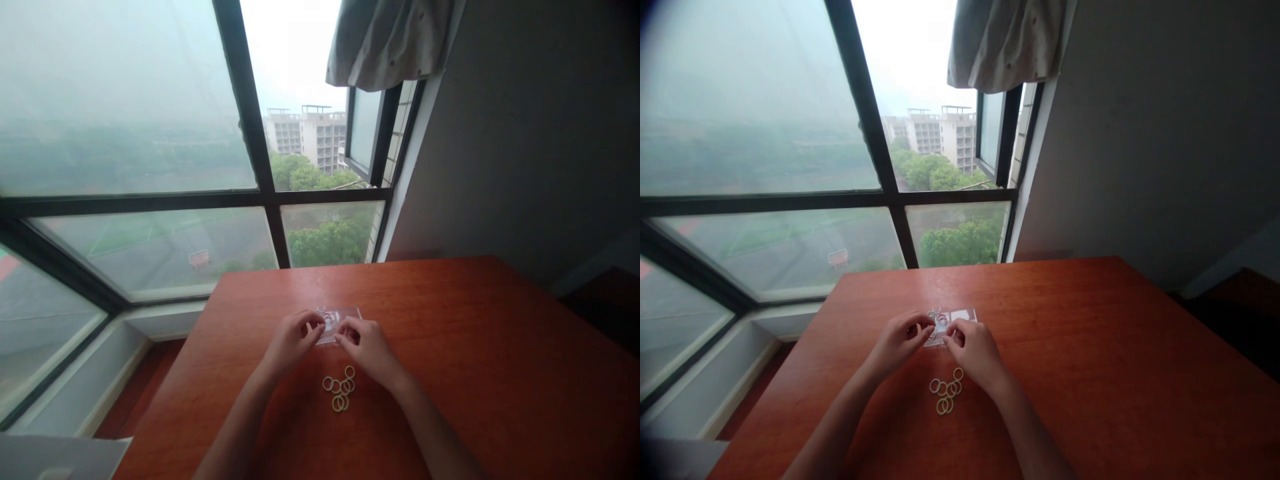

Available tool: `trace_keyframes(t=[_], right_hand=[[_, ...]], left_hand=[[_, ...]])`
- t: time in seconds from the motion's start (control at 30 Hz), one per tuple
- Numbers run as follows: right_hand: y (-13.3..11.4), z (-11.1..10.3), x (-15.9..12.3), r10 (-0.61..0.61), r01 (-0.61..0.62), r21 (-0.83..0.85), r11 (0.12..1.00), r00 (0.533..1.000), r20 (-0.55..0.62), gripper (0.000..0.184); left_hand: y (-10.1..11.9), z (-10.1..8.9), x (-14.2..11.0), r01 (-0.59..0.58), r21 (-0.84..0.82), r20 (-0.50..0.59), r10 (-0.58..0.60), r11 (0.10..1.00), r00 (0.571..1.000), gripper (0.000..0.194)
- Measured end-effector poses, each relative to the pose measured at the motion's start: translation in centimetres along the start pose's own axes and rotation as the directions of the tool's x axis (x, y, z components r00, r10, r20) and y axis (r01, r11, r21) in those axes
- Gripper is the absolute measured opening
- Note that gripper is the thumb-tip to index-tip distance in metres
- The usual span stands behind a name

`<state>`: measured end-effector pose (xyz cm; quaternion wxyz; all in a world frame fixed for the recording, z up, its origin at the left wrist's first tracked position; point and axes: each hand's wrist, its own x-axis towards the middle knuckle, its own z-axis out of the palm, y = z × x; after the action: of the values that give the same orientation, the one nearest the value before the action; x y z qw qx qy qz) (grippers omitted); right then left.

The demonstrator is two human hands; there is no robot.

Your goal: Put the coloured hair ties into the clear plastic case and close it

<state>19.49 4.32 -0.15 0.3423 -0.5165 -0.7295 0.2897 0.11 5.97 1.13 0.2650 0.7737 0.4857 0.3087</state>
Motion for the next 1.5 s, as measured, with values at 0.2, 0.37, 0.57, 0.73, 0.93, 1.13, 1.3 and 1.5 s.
trace_keyframes(t=[0.2,0.37,0.57,0.73,0.93,1.13,1.3,1.5], right_hand=[[-0.1,-0.3,0.3,0.009,-0.003,0.059,0.998,0.994,-0.107,0.007],[-0.2,-0.3,0.3,0.001,0.005,0.045,0.999,0.992,-0.126,0.007],[0.0,-0.1,0.2,0.001,0.004,0.045,0.999,0.994,-0.113,0.006],[-0.1,-0.2,0.2,0.010,-0.006,0.044,0.999,0.995,-0.101,0.006],[-0.2,-0.1,0.2,-0.006,0.009,0.031,0.999,0.995,-0.101,0.006],[-0.3,-0.1,0.1,-0.009,0.013,0.043,0.999,0.996,-0.087,0.006],[-0.5,-0.3,0.1,0.016,-0.015,0.026,1.000,0.999,-0.032,0.008],[-0.5,0.2,-0.6,-0.006,0.011,-0.022,1.000,0.976,0.218,0.009]], left_hand=[[1.3,1.0,0.0,-0.007,-0.127,0.023,0.010,0.992,1.000,0.013],[1.5,0.9,0.0,0.002,-0.197,0.025,0.002,0.980,1.000,0.016],[1.4,0.9,0.1,0.018,-0.181,0.016,-0.016,0.983,1.000,0.013],[0.5,-0.2,0.0,0.076,-0.096,-0.051,-0.081,0.993,0.995,0.012],[0.8,-0.1,0.0,0.051,-0.128,0.030,-0.048,0.990,0.998,0.014],[1.1,0.5,0.0,-0.004,-0.106,0.068,0.011,0.994,0.998,0.014],[-0.4,-1.1,-0.1,0.063,0.023,0.002,-0.063,0.998,0.998,0.012],[-1.0,-1.2,-0.3,0.055,0.193,0.045,-0.065,0.980,0.997,0.012]])
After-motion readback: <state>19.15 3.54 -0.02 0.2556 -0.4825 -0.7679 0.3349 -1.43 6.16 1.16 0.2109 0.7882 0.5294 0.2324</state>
